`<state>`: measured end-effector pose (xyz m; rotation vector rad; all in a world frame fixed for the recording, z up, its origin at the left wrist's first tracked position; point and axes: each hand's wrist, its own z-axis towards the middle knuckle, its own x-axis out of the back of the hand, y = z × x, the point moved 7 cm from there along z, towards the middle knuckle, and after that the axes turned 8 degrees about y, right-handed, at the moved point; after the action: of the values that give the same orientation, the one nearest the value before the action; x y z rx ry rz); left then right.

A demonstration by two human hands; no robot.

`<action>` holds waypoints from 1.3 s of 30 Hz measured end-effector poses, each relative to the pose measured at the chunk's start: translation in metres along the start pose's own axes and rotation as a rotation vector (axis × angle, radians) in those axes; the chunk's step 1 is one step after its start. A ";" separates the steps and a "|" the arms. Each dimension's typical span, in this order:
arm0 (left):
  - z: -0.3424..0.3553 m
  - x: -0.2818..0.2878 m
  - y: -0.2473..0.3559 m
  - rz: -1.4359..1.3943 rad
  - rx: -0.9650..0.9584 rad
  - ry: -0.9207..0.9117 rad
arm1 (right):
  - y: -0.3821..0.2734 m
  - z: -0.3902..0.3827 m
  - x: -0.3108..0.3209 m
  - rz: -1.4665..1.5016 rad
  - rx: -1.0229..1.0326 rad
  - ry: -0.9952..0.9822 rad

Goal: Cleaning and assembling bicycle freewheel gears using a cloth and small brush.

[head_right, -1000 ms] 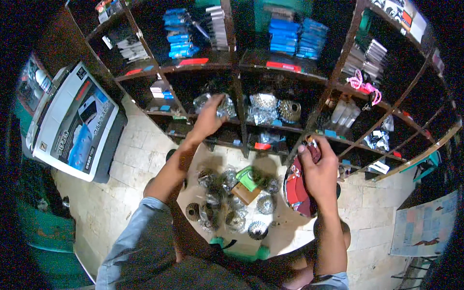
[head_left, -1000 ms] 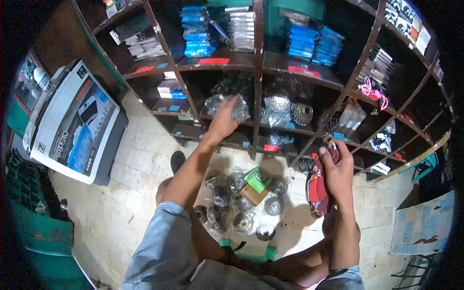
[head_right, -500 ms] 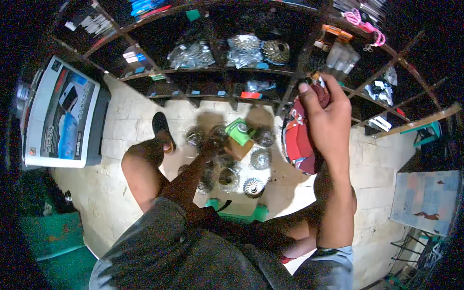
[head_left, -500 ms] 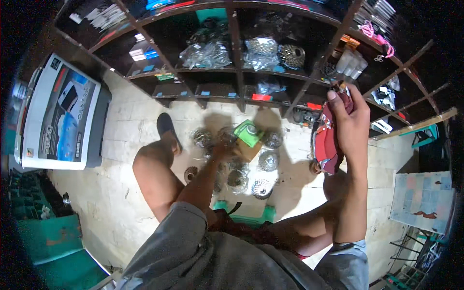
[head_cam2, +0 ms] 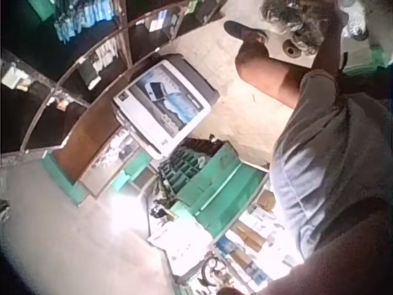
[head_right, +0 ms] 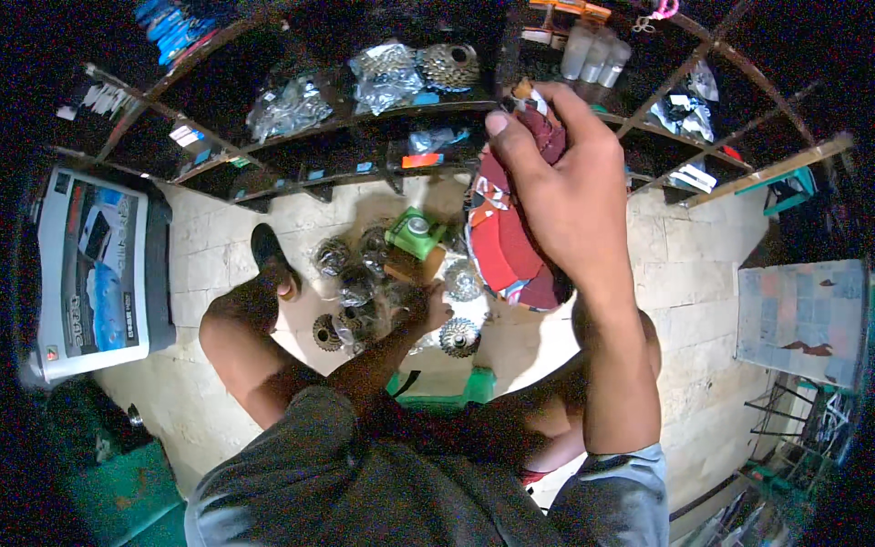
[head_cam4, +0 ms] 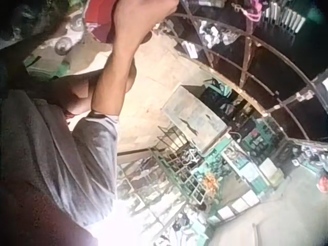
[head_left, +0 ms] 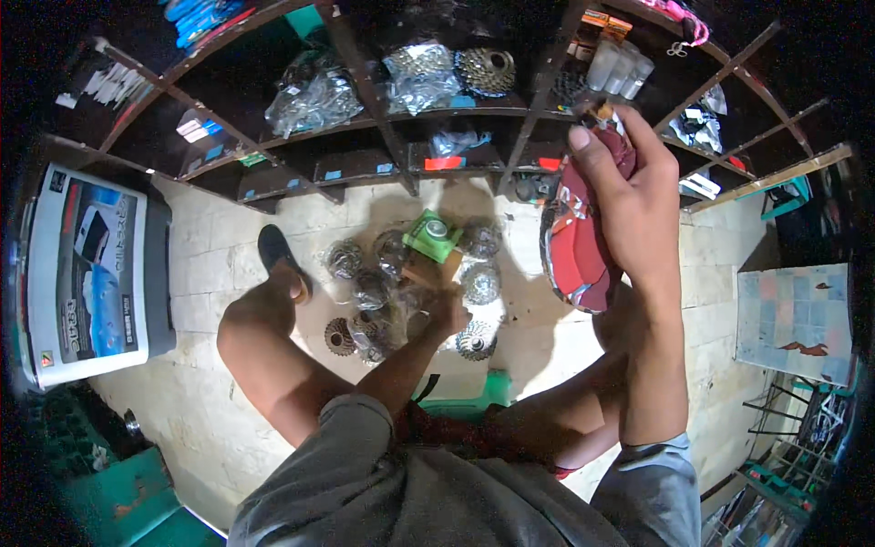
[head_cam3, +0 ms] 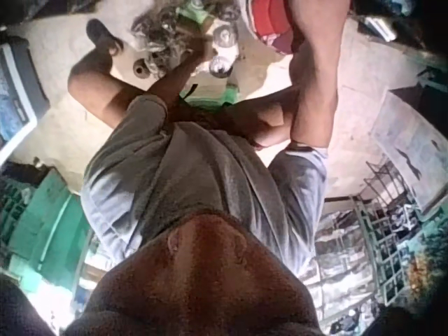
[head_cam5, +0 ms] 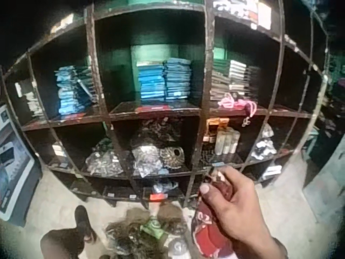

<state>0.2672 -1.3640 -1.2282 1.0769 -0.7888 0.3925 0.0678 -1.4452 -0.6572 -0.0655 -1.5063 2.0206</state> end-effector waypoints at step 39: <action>0.145 0.136 0.129 0.316 0.143 -0.480 | 0.014 0.010 0.008 0.064 -0.088 0.080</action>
<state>0.2215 -1.4476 -1.0112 1.2004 -1.3849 0.4682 0.0518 -1.4520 -0.6634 -0.2305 -1.5599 1.9761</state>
